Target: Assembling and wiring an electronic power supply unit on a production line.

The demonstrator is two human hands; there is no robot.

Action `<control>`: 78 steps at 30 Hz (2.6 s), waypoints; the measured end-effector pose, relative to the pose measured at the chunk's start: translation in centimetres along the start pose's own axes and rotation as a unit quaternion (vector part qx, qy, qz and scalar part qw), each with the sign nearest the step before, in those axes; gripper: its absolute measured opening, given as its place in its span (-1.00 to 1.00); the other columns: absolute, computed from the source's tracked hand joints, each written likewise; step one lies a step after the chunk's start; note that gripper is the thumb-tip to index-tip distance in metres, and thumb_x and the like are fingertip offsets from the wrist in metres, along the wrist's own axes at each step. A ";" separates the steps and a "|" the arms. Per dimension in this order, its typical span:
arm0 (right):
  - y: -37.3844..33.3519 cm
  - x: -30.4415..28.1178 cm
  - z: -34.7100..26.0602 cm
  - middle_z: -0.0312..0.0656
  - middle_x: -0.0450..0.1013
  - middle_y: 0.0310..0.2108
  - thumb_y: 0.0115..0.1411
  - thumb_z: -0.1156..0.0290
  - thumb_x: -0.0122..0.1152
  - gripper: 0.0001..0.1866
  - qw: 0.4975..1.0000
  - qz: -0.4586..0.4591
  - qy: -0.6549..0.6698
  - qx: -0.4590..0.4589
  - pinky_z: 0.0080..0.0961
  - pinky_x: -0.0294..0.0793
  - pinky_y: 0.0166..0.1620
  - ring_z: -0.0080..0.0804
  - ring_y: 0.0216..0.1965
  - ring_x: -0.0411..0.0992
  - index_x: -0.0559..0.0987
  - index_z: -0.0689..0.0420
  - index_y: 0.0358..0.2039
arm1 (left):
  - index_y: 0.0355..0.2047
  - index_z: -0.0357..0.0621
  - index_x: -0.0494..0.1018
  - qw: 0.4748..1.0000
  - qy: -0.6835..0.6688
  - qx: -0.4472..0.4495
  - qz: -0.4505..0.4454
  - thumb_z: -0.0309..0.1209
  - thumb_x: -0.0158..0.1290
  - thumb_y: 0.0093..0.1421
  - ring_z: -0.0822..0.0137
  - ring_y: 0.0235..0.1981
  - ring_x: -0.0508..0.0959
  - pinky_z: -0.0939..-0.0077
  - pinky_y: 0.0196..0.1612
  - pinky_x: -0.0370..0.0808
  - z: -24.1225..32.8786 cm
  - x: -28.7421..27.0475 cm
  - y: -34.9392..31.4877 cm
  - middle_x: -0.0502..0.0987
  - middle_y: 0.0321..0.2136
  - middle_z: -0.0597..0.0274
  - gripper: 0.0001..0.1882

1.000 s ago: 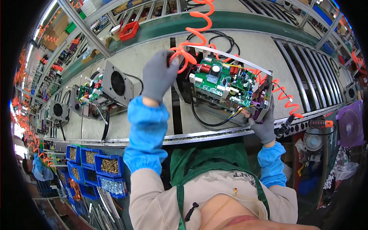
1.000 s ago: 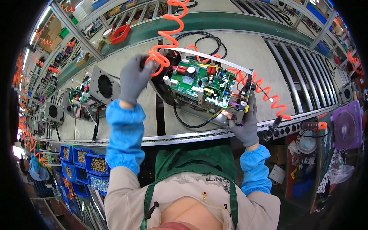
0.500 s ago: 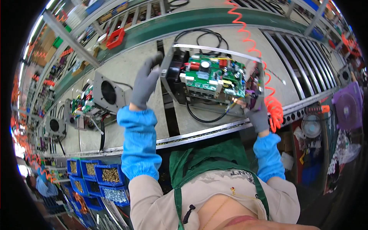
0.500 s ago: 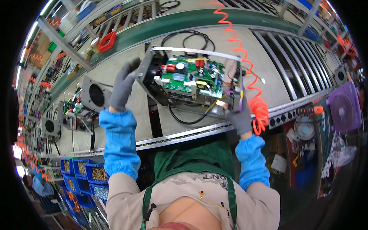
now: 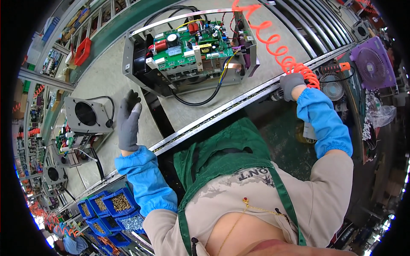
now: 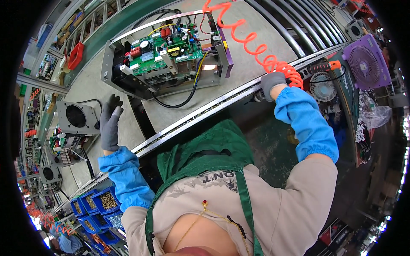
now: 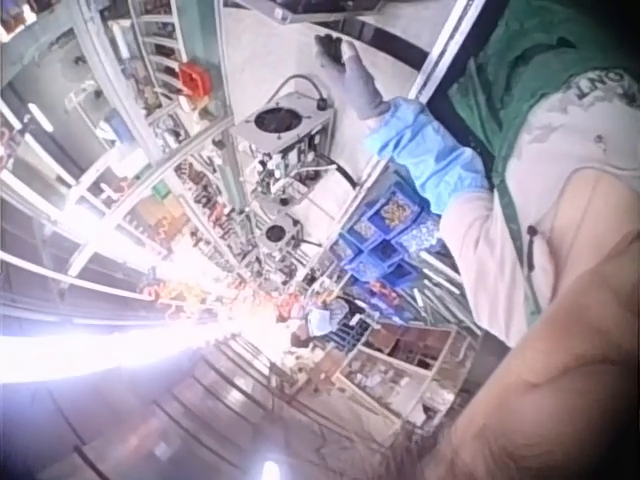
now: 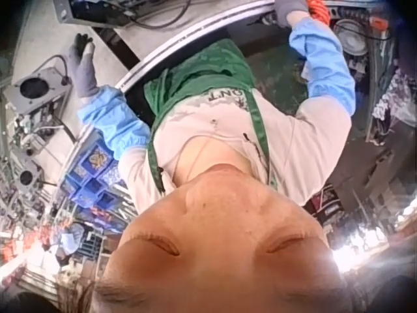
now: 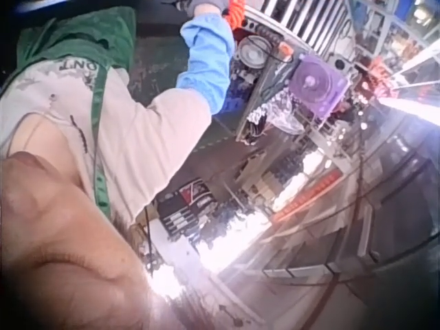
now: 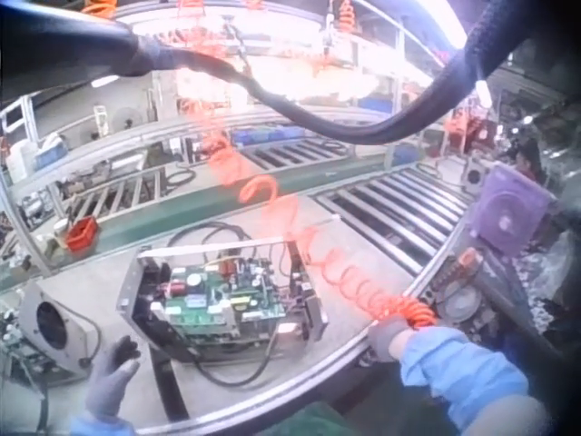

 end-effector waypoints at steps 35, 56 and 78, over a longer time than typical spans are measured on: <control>-12.6 -1.1 -22.0 -0.14 0.44 -0.49 -0.13 -0.12 0.32 -0.10 0.462 -0.347 0.734 -0.357 -0.51 0.45 -0.56 -0.39 -0.61 0.42 0.28 0.13 0.14 | -0.24 -0.02 0.53 0.663 0.612 -0.297 0.312 -0.31 0.04 0.03 0.16 -0.24 0.57 0.31 -0.21 0.52 -1.7 -20.2 -26.8 0.55 -0.26 0.18 -0.74; -15.4 -3.5 -21.8 -0.13 0.46 -0.49 -0.28 -0.12 0.39 0.02 0.513 -0.288 0.708 -0.390 -0.60 0.47 -0.58 -0.42 -0.60 0.47 0.22 0.16 0.14 | 0.19 -0.04 0.22 0.703 0.490 -0.301 0.417 -0.25 0.17 0.10 0.22 -0.30 0.62 0.40 -0.19 0.51 -2.6 -24.5 -32.5 0.62 -0.28 0.18 -0.34; -16.9 -6.3 -23.2 -0.08 0.29 -0.14 -0.35 0.54 0.22 0.23 0.509 -0.248 0.718 -0.405 -0.43 0.53 -0.43 -0.33 -0.36 0.38 -0.17 -0.09 0.37 | 0.23 -0.27 0.06 0.851 -0.491 -0.104 0.151 -0.50 -0.10 0.30 0.49 -0.38 0.38 0.74 -0.35 0.40 -6.6 3.0 -8.7 0.46 -0.20 0.06 -0.49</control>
Point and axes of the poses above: each hand's wrist, its own y-axis towards the middle knuckle, its own x-axis out of the palm, z = x × y, the point moved 8 cm from there along y, towards the middle knuckle
